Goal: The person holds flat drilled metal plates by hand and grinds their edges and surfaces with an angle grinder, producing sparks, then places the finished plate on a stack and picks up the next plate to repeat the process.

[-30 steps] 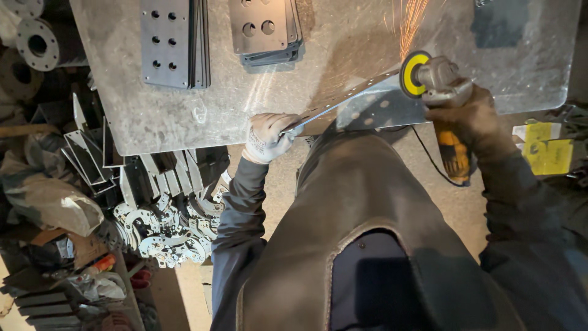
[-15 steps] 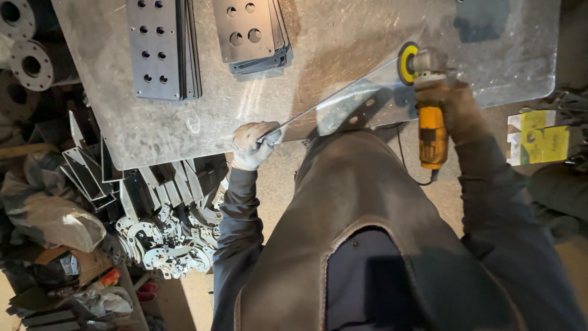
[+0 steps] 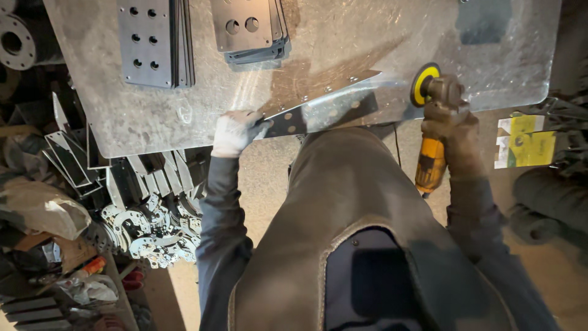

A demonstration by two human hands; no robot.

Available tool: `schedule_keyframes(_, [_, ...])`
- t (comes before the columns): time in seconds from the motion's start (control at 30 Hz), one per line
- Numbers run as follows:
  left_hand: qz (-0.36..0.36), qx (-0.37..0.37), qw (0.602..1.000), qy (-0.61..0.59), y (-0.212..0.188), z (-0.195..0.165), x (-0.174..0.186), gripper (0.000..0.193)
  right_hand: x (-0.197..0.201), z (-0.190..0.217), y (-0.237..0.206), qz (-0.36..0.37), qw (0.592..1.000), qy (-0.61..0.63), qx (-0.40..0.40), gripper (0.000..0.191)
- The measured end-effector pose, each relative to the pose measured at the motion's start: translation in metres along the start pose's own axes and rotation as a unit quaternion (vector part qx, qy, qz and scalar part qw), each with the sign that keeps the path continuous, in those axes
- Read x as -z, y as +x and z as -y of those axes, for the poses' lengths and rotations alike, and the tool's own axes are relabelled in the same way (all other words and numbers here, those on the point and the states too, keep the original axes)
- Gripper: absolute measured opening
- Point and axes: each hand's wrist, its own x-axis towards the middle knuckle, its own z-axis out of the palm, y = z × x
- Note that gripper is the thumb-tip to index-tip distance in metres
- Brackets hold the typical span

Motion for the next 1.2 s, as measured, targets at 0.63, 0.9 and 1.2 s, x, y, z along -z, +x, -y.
schedule_keyframes(0.63, [0.119, -0.057, 0.989, 0.069, 0.121, -0.112, -0.099, 0.022, 0.007, -0.029, -0.025, 0.012, 0.990, 0.040, -0.135, 0.044])
schedule_keyframes(0.9, [0.130, -0.052, 0.980, 0.144, 0.115, -0.114, -0.109, 0.035, 0.002, -0.017, -0.007, 0.069, 0.970, 0.145, -0.181, 0.052])
schedule_keyframes(1.2, [0.136, -0.055, 0.977, 0.154, 0.112, -0.112, -0.114, 0.048, 0.008, -0.037, -0.001, 0.119, 0.971, 0.112, -0.176, 0.050])
